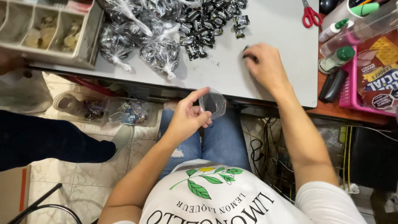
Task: Bagging small black plastic components into individual clear plastic bags at a workspace
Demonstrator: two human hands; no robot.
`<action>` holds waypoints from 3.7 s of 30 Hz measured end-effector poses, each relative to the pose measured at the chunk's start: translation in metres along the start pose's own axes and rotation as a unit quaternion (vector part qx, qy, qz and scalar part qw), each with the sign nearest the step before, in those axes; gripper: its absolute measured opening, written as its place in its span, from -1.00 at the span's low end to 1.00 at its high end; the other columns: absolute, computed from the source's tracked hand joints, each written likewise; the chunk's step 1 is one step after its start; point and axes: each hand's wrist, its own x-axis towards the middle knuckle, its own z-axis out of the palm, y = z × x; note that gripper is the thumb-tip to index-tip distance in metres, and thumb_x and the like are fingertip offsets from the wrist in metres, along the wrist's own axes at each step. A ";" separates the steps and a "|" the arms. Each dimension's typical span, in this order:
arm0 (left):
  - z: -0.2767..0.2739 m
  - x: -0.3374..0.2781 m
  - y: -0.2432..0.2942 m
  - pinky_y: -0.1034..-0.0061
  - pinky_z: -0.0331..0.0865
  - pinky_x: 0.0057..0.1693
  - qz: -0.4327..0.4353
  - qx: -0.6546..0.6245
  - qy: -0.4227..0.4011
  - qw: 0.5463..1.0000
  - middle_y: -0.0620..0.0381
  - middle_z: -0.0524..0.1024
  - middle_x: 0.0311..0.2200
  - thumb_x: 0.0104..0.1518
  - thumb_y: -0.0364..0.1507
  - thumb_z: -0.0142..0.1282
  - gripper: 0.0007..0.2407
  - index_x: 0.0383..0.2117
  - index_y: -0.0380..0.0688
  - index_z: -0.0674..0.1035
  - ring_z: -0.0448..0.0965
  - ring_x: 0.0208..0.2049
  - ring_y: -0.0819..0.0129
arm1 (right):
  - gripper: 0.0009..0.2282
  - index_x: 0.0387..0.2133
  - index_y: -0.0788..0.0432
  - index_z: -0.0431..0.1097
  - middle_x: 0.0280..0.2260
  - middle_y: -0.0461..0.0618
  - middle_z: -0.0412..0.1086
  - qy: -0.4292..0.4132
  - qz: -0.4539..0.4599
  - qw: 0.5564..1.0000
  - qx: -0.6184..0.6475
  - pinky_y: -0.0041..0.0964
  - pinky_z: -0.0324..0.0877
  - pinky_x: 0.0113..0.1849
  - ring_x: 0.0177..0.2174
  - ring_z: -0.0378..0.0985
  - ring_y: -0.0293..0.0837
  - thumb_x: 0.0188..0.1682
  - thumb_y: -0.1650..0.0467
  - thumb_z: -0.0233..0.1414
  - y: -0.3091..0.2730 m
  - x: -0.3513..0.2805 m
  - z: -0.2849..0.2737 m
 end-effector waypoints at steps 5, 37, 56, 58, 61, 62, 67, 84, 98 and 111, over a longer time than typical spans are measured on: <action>0.003 0.009 -0.016 0.60 0.55 -0.39 0.025 -0.037 -0.038 0.998 0.07 0.47 -0.65 0.06 -0.66 0.12 -0.40 0.33 -0.14 0.31 0.61 -0.57 0.38 | -0.85 -0.23 0.10 0.50 -0.27 -0.11 0.55 -0.084 0.046 0.963 0.254 -0.36 0.43 -0.16 -0.29 0.56 -0.26 -0.06 0.43 0.20 -0.098 -0.043 -0.007; -0.005 0.005 -0.014 0.53 0.68 -0.39 0.042 -0.034 -0.032 0.998 -0.24 0.59 -0.55 0.04 -0.71 0.12 -0.42 0.30 -0.20 0.35 0.71 -0.52 0.17 | -0.84 -0.14 0.28 0.44 -0.24 -0.01 0.53 0.083 0.170 0.840 0.508 -0.24 0.66 -0.21 -0.28 0.63 -0.20 0.04 0.55 0.18 -0.030 -0.019 -0.004; 0.002 0.001 -0.012 0.58 0.69 -0.34 0.089 -0.033 -0.046 0.994 -0.14 0.57 -0.22 0.06 -0.73 0.09 -0.44 0.29 -0.32 0.32 0.70 -0.48 0.26 | -0.73 -0.17 0.27 0.22 -0.28 0.15 0.53 0.004 0.071 0.816 0.573 -0.27 0.61 -0.22 -0.36 0.65 -0.16 -0.03 0.63 0.17 -0.085 -0.043 0.004; 0.001 0.001 -0.013 0.57 0.70 -0.33 0.085 -0.037 -0.046 0.995 -0.15 0.59 -0.34 0.07 -0.72 0.09 -0.43 0.31 -0.31 0.30 0.71 -0.48 0.22 | -0.73 -0.17 0.25 0.23 -0.27 0.11 0.54 0.017 0.068 0.831 0.552 -0.32 0.60 -0.22 -0.34 0.65 -0.18 -0.04 0.60 0.19 -0.077 -0.037 -0.002; 0.001 -0.001 -0.014 0.56 0.70 -0.34 0.091 -0.037 -0.042 0.994 -0.12 0.55 -0.19 0.06 -0.72 0.09 -0.45 0.29 -0.35 0.32 0.70 -0.48 0.25 | -0.78 -0.13 0.29 0.24 -0.26 0.23 0.50 0.068 0.042 0.933 0.351 -0.23 0.52 -0.25 -0.32 0.59 -0.07 0.08 0.58 0.16 -0.053 -0.031 -0.008; 0.001 -0.003 -0.012 0.56 0.70 -0.34 0.087 -0.036 -0.046 0.995 -0.11 0.56 -0.27 0.06 -0.72 0.09 -0.44 0.30 -0.34 0.31 0.70 -0.49 0.23 | -0.79 -0.14 0.29 0.23 -0.23 0.24 0.50 0.070 0.051 0.933 0.350 -0.25 0.52 -0.24 -0.30 0.58 -0.08 0.08 0.58 0.15 -0.049 -0.032 -0.008; 0.001 -0.001 -0.013 0.56 0.69 -0.35 0.092 -0.038 -0.044 0.994 -0.08 0.54 -0.32 0.06 -0.73 0.07 -0.43 0.30 -0.35 0.31 0.70 -0.49 0.23 | -0.79 -0.14 0.30 0.22 -0.19 0.30 0.50 0.059 0.055 0.933 0.350 -0.22 0.54 -0.22 -0.25 0.56 -0.06 0.08 0.60 0.13 -0.040 -0.030 -0.001; 0.000 0.000 -0.015 0.57 0.70 -0.35 0.095 -0.050 -0.042 0.993 -0.05 0.51 -0.28 0.07 -0.72 0.08 -0.44 0.29 -0.38 0.31 0.69 -0.50 0.25 | -0.81 -0.15 0.29 0.24 -0.17 0.33 0.51 0.060 0.057 0.934 0.346 -0.20 0.56 -0.21 -0.22 0.58 -0.03 0.08 0.59 0.12 -0.034 -0.031 0.005; 0.000 -0.002 -0.008 0.57 0.69 -0.37 0.068 -0.044 -0.042 0.996 -0.07 0.55 -0.47 0.06 -0.72 0.09 -0.43 0.31 -0.30 0.32 0.70 -0.51 0.25 | -0.81 -0.15 0.30 0.24 -0.17 0.36 0.51 0.065 0.060 0.938 0.336 -0.17 0.57 -0.20 -0.22 0.61 0.03 0.07 0.60 0.13 -0.030 -0.031 0.009; 0.026 -0.013 0.131 0.58 0.65 -0.30 0.218 -0.044 -0.166 0.961 -0.11 0.35 0.30 0.16 -0.60 0.22 -0.52 0.24 -0.30 0.37 0.56 -0.49 0.42 | -0.57 0.20 0.28 0.24 0.20 0.17 0.30 0.086 0.063 0.947 0.302 -0.13 0.22 0.21 0.22 0.30 0.00 0.02 0.45 -0.08 -0.046 -0.035 -0.007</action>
